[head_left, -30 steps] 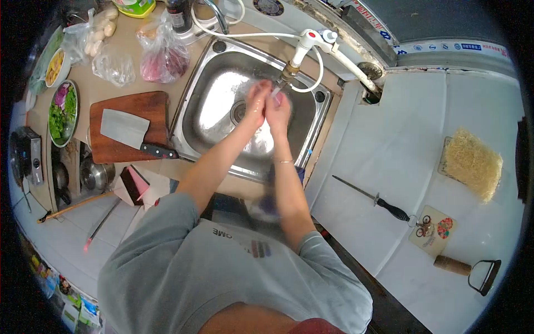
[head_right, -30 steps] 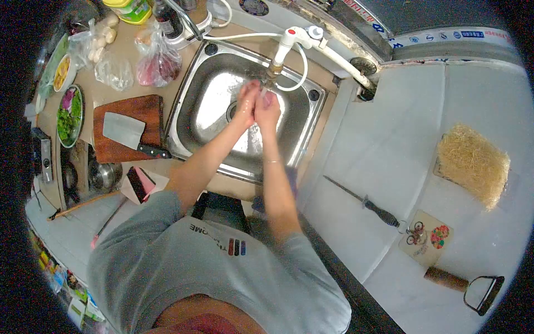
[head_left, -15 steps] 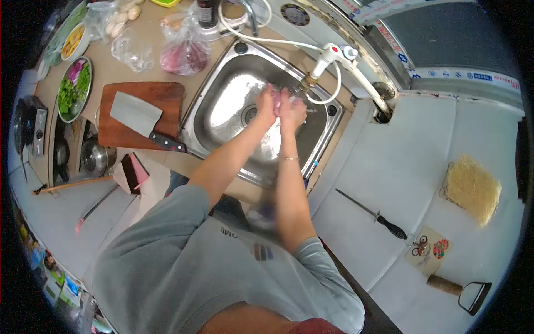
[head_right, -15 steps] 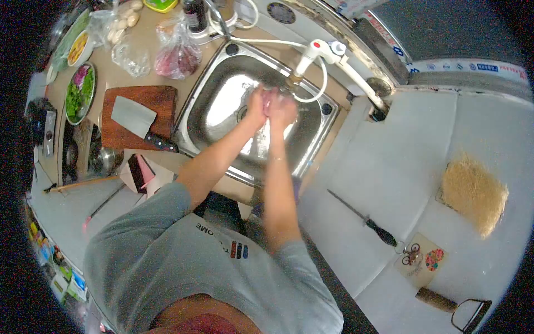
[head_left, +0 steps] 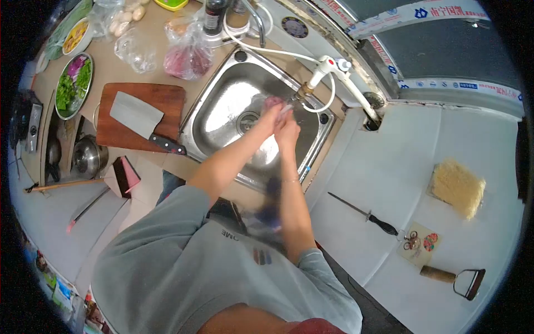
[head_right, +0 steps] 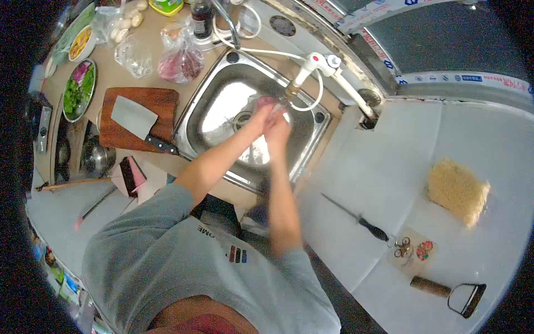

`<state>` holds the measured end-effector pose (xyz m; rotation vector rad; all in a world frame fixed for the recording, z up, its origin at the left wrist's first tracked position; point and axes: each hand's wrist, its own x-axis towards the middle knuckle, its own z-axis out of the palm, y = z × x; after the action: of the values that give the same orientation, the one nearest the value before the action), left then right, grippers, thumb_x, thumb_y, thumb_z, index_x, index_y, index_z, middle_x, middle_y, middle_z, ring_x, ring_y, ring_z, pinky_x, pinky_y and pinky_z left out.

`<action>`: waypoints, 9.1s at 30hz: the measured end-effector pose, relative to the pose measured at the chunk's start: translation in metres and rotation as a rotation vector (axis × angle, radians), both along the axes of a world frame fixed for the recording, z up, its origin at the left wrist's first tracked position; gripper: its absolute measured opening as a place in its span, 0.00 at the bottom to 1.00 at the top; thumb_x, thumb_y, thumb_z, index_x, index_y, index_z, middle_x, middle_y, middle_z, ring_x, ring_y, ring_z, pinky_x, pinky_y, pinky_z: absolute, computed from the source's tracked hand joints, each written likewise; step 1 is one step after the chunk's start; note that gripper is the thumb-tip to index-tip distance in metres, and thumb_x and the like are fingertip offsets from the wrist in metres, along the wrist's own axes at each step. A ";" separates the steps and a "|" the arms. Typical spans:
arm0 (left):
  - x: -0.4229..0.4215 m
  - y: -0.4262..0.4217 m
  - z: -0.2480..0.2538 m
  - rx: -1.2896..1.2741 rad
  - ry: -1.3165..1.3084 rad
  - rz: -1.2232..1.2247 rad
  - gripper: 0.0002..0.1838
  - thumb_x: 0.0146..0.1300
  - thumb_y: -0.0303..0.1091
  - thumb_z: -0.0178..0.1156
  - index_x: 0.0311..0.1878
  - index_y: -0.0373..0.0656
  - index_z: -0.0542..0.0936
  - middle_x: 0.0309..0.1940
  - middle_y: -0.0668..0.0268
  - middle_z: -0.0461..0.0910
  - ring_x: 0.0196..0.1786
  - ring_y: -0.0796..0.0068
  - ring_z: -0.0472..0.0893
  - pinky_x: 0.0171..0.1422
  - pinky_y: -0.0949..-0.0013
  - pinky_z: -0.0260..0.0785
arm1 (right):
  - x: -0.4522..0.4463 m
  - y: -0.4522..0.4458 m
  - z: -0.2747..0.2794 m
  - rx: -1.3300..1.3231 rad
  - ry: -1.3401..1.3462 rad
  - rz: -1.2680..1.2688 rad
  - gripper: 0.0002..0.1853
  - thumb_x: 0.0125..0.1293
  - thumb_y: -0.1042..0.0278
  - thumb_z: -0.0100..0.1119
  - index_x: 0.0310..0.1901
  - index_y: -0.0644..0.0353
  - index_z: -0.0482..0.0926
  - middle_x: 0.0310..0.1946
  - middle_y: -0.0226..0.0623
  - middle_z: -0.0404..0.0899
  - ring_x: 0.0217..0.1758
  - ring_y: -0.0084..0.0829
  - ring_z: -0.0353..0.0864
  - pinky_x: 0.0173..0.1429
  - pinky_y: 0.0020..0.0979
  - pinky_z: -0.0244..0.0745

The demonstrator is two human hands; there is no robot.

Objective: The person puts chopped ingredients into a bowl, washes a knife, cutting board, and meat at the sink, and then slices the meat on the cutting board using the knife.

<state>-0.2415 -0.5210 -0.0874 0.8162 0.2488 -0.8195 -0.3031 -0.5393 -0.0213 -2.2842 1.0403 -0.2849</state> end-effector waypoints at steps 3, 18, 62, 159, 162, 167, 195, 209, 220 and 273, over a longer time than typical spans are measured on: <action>0.007 0.007 -0.001 -0.075 0.317 -0.204 0.13 0.65 0.31 0.48 0.52 0.50 0.66 0.40 0.59 0.73 0.41 0.61 0.79 0.41 0.54 0.76 | -0.015 -0.015 0.021 -0.026 0.080 0.136 0.11 0.60 0.68 0.54 0.41 0.59 0.83 0.31 0.52 0.82 0.37 0.51 0.82 0.45 0.44 0.76; 0.016 0.062 0.005 0.032 0.308 -0.214 0.08 0.58 0.35 0.63 0.35 0.44 0.75 0.27 0.64 0.78 0.29 0.69 0.79 0.31 0.65 0.74 | 0.066 -0.064 0.167 -0.925 0.275 0.181 0.05 0.49 0.73 0.54 0.25 0.62 0.80 0.28 0.51 0.80 0.34 0.47 0.81 0.41 0.46 0.74; 0.012 0.137 0.083 -0.576 0.120 -0.404 0.16 0.73 0.45 0.44 0.44 0.46 0.77 0.37 0.66 0.80 0.40 0.75 0.80 0.42 0.69 0.75 | 0.020 0.135 0.069 -0.591 -0.584 0.422 0.05 0.55 0.68 0.64 0.29 0.58 0.78 0.39 0.37 0.78 0.46 0.41 0.77 0.54 0.44 0.68; 0.230 0.425 0.138 0.505 -1.977 -0.845 0.35 0.41 0.37 0.74 0.55 0.42 0.73 0.52 0.57 0.72 0.62 0.52 0.66 0.65 0.58 0.61 | 0.046 0.251 0.093 -0.004 -0.101 0.327 0.08 0.64 0.70 0.50 0.39 0.66 0.74 0.28 0.58 0.76 0.34 0.58 0.77 0.37 0.49 0.71; 0.236 0.411 0.136 0.650 -1.956 -1.181 0.34 0.38 0.44 0.75 0.50 0.41 0.74 0.49 0.56 0.72 0.59 0.52 0.67 0.62 0.57 0.62 | 0.048 0.254 0.088 -0.025 -0.084 0.317 0.07 0.64 0.71 0.50 0.38 0.66 0.70 0.28 0.60 0.76 0.34 0.60 0.76 0.37 0.51 0.70; 0.236 0.398 0.141 0.619 -1.676 -1.411 0.37 0.35 0.56 0.75 0.44 0.40 0.73 0.41 0.55 0.76 0.50 0.52 0.75 0.50 0.56 0.68 | 0.051 0.257 0.088 -0.010 -0.017 0.276 0.08 0.66 0.68 0.50 0.38 0.64 0.67 0.27 0.61 0.76 0.35 0.63 0.76 0.37 0.55 0.69; 0.220 0.435 0.138 0.816 -1.693 -0.536 0.25 0.52 0.48 0.69 0.47 0.41 0.77 0.38 0.59 0.77 0.43 0.60 0.77 0.47 0.60 0.70 | 0.053 0.260 0.080 0.033 -0.019 0.253 0.10 0.64 0.67 0.52 0.42 0.63 0.69 0.30 0.61 0.78 0.37 0.64 0.76 0.41 0.55 0.71; 0.209 0.395 0.140 0.726 -1.596 -0.590 0.15 0.55 0.30 0.63 0.46 0.40 0.77 0.38 0.59 0.79 0.40 0.60 0.79 0.44 0.61 0.73 | 0.050 0.262 0.079 0.039 -0.035 0.237 0.12 0.65 0.65 0.53 0.44 0.65 0.69 0.29 0.62 0.77 0.37 0.64 0.76 0.40 0.55 0.71; 0.205 0.403 0.176 0.319 -0.688 -0.410 0.09 0.66 0.32 0.58 0.45 0.40 0.74 0.36 0.68 0.79 0.34 0.80 0.78 0.37 0.75 0.74 | 0.047 0.256 0.073 0.083 -0.082 0.203 0.13 0.65 0.64 0.53 0.43 0.67 0.71 0.31 0.64 0.77 0.40 0.63 0.76 0.42 0.54 0.72; 0.197 0.467 0.129 0.147 -0.867 -0.630 0.12 0.70 0.33 0.53 0.53 0.42 0.73 0.44 0.75 0.76 0.41 0.86 0.73 0.42 0.78 0.67 | 0.085 0.344 0.089 -0.238 0.121 0.429 0.07 0.63 0.73 0.52 0.39 0.65 0.66 0.17 0.57 0.74 0.23 0.59 0.77 0.28 0.54 0.72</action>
<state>-0.0445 -0.0542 0.0412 1.3412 -0.7606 -0.9507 -0.2179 -0.1955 0.0679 -2.6957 0.5694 -0.0962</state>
